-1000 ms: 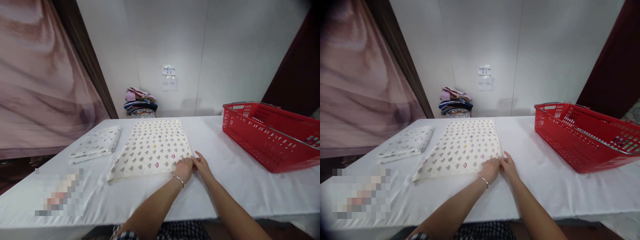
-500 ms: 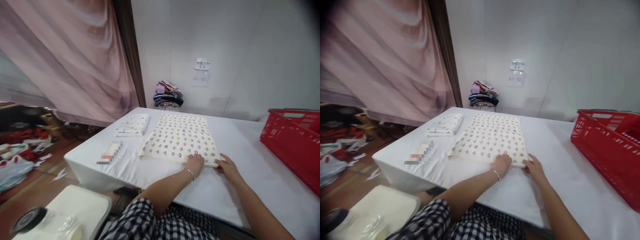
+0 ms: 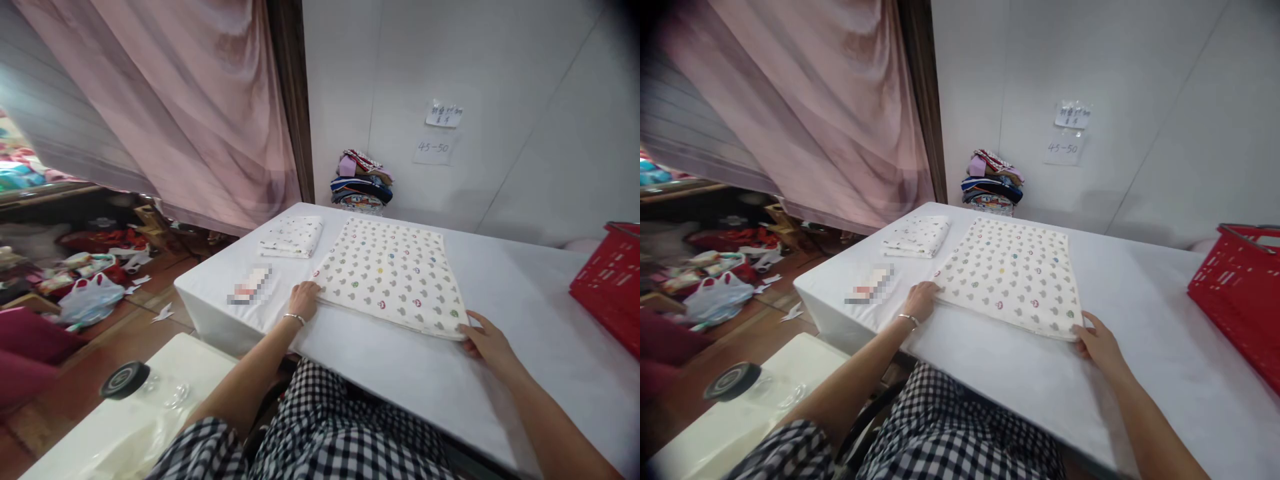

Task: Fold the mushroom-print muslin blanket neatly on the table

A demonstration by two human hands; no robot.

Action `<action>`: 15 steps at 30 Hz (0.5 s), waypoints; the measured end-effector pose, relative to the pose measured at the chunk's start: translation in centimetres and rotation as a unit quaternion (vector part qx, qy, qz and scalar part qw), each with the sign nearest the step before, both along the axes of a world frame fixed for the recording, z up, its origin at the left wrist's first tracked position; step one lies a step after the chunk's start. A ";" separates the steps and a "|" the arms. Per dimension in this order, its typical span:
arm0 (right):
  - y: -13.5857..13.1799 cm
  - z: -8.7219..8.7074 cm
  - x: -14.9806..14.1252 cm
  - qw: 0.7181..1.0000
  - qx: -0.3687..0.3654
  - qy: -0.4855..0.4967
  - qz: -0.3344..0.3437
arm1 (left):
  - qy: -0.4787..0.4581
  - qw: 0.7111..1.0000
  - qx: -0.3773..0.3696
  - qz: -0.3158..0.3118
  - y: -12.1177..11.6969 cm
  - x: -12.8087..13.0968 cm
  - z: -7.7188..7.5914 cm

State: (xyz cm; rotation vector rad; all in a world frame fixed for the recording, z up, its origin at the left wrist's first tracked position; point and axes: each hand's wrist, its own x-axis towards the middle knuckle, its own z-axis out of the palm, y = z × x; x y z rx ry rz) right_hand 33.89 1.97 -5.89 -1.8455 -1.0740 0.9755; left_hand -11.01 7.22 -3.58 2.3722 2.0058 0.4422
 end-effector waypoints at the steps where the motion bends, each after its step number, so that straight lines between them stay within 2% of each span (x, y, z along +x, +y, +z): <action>1: 0.1 -0.1 0.3 0.999 -0.003 -0.031 0.013 | -0.037 0.999 0.000 0.017 -0.2 -1.0 -0.2; 4: 0.2 0.2 0.9 0.978 -0.028 -0.198 0.058 | -0.132 0.989 0.011 0.061 -0.6 -2.7 -0.8; 6: 0.2 0.8 0.6 0.939 -0.015 -0.336 0.069 | -0.160 0.984 0.015 0.073 -0.7 -3.2 -1.2; 8: 0.2 1.5 -0.8 0.904 0.032 -0.419 0.078 | -0.168 0.983 0.011 0.073 -0.6 -3.3 -1.3; 10: 0.4 2.0 -3.4 0.896 0.085 -0.420 0.120 | -0.171 0.983 0.009 0.073 -0.4 -3.3 -1.2; 13: 1.0 2.6 -8.8 0.903 0.125 -0.334 0.240 | -0.192 0.978 0.016 0.075 0.1 -3.1 -1.1; 15: 1.7 2.9 -12.8 0.892 0.147 -0.284 0.319 | -0.225 0.971 0.022 0.077 0.5 -3.0 -1.2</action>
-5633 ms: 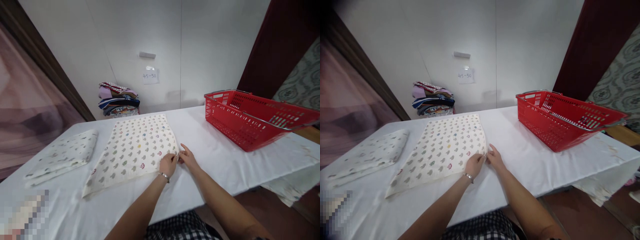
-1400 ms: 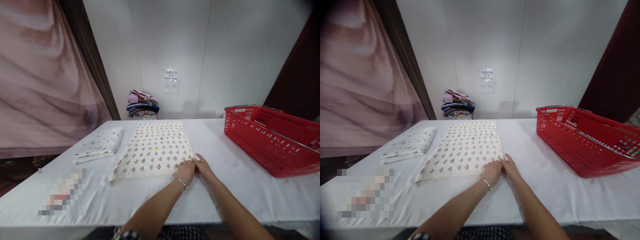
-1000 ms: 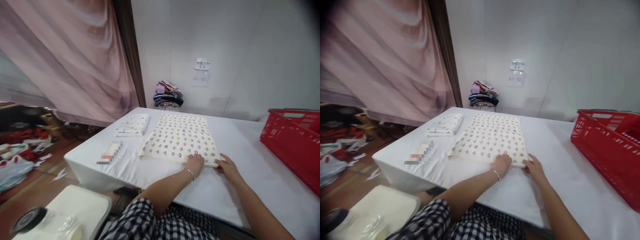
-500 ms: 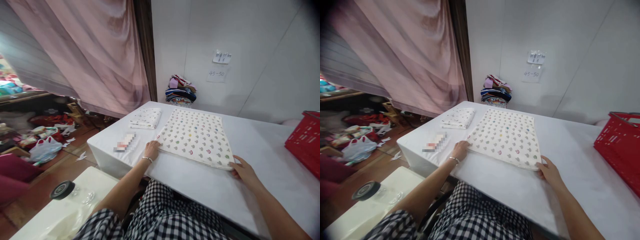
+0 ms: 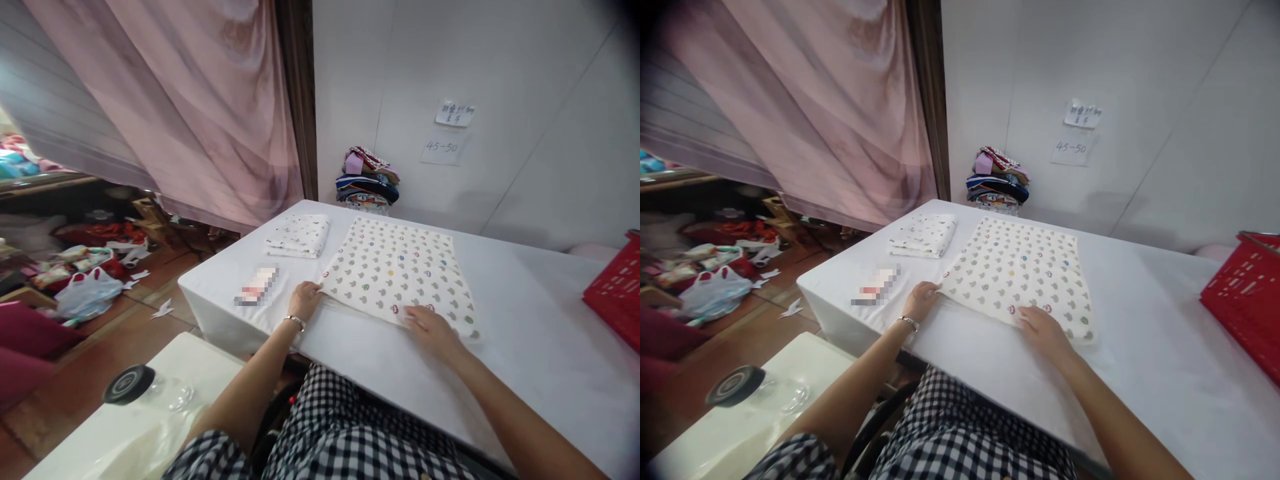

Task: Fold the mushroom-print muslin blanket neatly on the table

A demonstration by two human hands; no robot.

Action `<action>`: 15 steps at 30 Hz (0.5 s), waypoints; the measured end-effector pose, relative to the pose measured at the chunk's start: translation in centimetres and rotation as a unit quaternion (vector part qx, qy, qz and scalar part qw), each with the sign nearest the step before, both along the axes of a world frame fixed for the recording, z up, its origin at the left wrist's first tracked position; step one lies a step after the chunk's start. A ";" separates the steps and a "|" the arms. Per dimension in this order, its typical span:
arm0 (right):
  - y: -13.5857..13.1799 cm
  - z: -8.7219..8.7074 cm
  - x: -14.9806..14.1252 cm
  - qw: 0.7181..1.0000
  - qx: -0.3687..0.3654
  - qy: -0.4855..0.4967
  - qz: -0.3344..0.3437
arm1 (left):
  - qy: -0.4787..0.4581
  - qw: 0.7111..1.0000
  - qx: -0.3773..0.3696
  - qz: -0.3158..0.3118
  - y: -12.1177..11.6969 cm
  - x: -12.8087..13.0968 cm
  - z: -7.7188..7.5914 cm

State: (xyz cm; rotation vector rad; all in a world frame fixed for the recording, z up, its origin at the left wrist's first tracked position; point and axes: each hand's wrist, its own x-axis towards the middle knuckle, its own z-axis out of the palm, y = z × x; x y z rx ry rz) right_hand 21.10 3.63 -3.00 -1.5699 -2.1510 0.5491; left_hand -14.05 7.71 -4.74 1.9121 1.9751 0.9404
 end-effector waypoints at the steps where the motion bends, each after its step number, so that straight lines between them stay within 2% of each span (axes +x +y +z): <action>1: 0.4 0.1 -1.9 0.999 -0.002 0.015 0.037 | -0.019 1.000 0.003 0.001 0.2 0.0 -0.1; 4: 1.8 0.1 -7.3 0.993 0.005 0.043 0.110 | -0.067 0.998 0.004 -0.001 0.5 0.1 -0.2; 8: 3.9 -0.4 -12.9 0.987 0.071 0.011 0.144 | -0.091 0.996 -0.002 -0.008 0.7 0.2 -0.4; 11: 5.2 -0.9 -15.5 0.983 0.109 -0.048 0.138 | -0.105 0.994 -0.002 -0.015 0.6 0.0 -0.5; 15: 5.8 -1.5 -16.7 0.984 0.104 -0.068 0.130 | -0.144 0.989 0.012 -0.036 0.3 -0.6 -0.8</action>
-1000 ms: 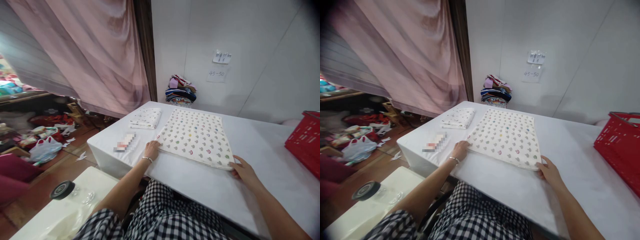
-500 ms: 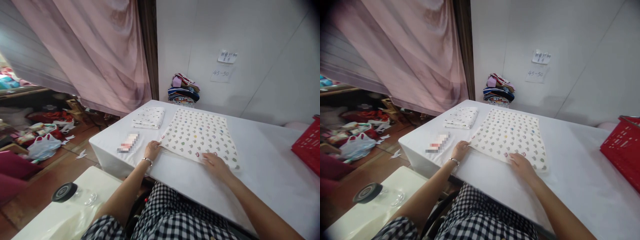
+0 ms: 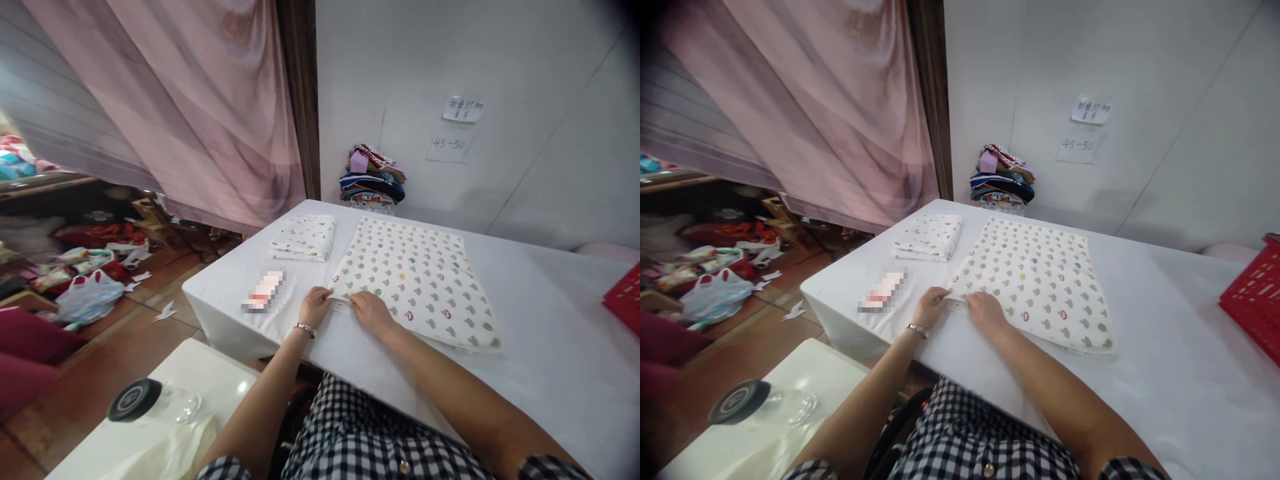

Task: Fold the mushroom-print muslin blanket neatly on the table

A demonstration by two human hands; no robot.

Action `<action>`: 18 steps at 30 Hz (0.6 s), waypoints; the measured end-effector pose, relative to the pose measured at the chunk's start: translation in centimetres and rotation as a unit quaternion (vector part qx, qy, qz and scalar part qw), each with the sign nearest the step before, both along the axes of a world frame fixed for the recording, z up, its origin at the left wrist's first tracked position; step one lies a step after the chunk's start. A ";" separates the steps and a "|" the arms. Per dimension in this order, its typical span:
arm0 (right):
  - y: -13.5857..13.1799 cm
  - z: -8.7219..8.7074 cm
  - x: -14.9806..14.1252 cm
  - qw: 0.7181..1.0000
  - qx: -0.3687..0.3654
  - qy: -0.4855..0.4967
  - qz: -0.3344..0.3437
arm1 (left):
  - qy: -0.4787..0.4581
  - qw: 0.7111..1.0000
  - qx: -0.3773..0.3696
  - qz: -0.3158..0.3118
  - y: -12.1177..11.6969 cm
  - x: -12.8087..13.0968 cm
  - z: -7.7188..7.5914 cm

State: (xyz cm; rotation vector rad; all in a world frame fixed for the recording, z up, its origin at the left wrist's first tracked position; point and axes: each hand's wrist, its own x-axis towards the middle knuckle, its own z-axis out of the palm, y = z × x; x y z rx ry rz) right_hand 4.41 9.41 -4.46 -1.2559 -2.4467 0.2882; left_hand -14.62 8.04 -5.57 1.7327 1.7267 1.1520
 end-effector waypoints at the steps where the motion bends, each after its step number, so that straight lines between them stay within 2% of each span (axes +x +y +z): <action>1: 0.1 -0.1 -0.1 1.000 -0.005 0.010 -0.003 | -0.012 1.000 0.004 -0.001 -0.1 -0.1 -0.1; 6: 0.7 -0.3 0.0 0.994 -0.061 0.083 -0.036 | -0.045 0.999 -0.001 -0.004 -0.3 -0.3 -0.2; 9: 1.0 -0.1 -0.1 0.993 -0.078 0.083 -0.038 | -0.030 0.999 -0.013 -0.014 -0.3 -0.2 -0.1; 12: 0.9 0.0 -0.3 0.996 -0.026 0.083 -0.024 | -0.016 1.000 -0.012 -0.017 -0.2 -0.2 -0.1; 18: 0.1 -0.2 -1.5 0.982 0.143 0.076 0.098 | 0.008 1.000 -0.002 -0.008 0.1 -0.2 -0.5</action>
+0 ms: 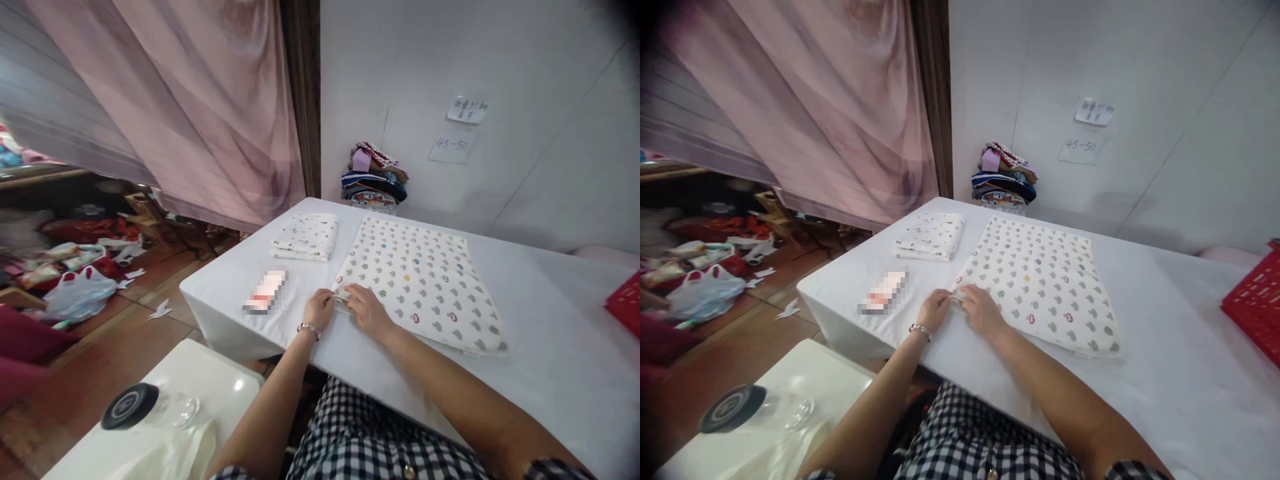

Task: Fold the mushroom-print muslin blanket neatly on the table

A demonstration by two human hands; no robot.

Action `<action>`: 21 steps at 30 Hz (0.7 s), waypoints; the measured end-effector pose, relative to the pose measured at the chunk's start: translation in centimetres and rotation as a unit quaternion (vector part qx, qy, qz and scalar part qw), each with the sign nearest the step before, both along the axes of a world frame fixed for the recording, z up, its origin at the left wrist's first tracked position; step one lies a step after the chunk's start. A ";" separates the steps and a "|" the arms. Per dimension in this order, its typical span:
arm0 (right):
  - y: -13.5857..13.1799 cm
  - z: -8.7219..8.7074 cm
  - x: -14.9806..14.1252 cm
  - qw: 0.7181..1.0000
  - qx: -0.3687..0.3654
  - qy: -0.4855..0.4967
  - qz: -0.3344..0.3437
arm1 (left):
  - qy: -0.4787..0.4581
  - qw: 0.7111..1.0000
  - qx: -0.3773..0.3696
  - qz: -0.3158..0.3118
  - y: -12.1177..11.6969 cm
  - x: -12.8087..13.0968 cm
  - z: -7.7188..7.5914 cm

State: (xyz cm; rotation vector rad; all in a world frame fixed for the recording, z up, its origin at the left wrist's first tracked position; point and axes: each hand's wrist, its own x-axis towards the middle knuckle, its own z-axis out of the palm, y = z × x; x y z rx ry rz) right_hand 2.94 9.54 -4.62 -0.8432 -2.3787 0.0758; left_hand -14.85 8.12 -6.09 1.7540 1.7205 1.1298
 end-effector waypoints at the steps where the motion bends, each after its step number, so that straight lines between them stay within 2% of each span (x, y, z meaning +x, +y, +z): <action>1: -0.1 0.0 -0.2 1.000 0.013 -0.011 -0.004 | 0.004 1.000 0.001 0.000 0.0 0.0 0.0; 5: 0.0 0.2 -1.1 0.996 0.011 -0.064 -0.057 | 0.012 1.000 0.007 -0.001 0.1 0.0 -0.2; 11: 0.7 0.0 -2.5 0.992 0.015 -0.095 -0.081 | 0.011 1.000 0.011 -0.001 0.1 0.1 -0.4; 17: 0.8 -0.3 -2.9 0.999 0.029 -0.029 -0.021 | -0.029 0.999 0.029 -0.002 -0.3 0.0 -0.2; 21: 0.7 -0.3 -2.8 1.000 0.026 0.004 -0.014 | -0.054 0.997 0.047 0.002 -0.7 -0.1 -0.3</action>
